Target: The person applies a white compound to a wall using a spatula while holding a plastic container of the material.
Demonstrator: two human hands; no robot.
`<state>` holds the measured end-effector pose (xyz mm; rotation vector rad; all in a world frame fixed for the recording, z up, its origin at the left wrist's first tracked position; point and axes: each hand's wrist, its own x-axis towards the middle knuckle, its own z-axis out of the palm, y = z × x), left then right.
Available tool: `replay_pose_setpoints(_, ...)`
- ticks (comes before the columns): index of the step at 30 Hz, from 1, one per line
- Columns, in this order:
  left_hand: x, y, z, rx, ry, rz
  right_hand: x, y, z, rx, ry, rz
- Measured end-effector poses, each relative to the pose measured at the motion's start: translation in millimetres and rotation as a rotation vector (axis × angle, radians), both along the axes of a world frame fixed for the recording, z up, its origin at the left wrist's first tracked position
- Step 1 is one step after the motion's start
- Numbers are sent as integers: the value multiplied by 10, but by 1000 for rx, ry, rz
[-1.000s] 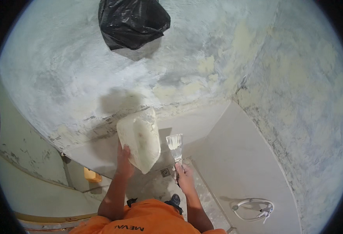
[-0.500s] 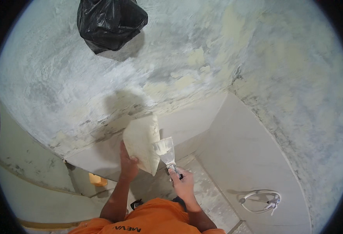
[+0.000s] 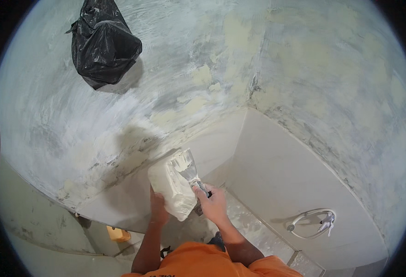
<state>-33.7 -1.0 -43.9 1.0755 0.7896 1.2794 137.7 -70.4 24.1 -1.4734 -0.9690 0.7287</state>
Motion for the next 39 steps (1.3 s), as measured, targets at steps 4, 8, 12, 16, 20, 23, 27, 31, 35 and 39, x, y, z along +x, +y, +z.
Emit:
replay_pose_setpoints(4,-35,103,-22,-151,-257,-159,129,-9,2,110,237,-28)
replay_pose_setpoints(8,-65,119,-72,-190,-325,-147,273,-38,23,186,167,-52)
replay_pose_setpoints(12,-111,136,19,-198,-354,-143,270,-99,37,165,318,28)
replay_pose_setpoints(16,-113,214,240,-224,-341,-143,240,-195,99,145,752,196)
replay_pose_setpoints(20,-103,185,351,-257,-352,-145,227,-233,57,119,648,153)
replay_pose_setpoints(23,-74,144,384,-287,-353,-119,201,-261,64,86,381,71)
replay_pose_setpoints(27,-5,128,404,-174,-327,-122,171,-263,-21,88,234,49)
replay_pose_setpoints(31,25,67,521,-144,-283,-83,97,-277,-56,133,0,-22)
replay_pose_setpoints(35,19,48,424,-111,-190,-42,3,-257,28,221,-202,-69)
replay_pose_setpoints(39,65,-99,579,-117,-42,48,-43,-202,14,268,-374,-76)
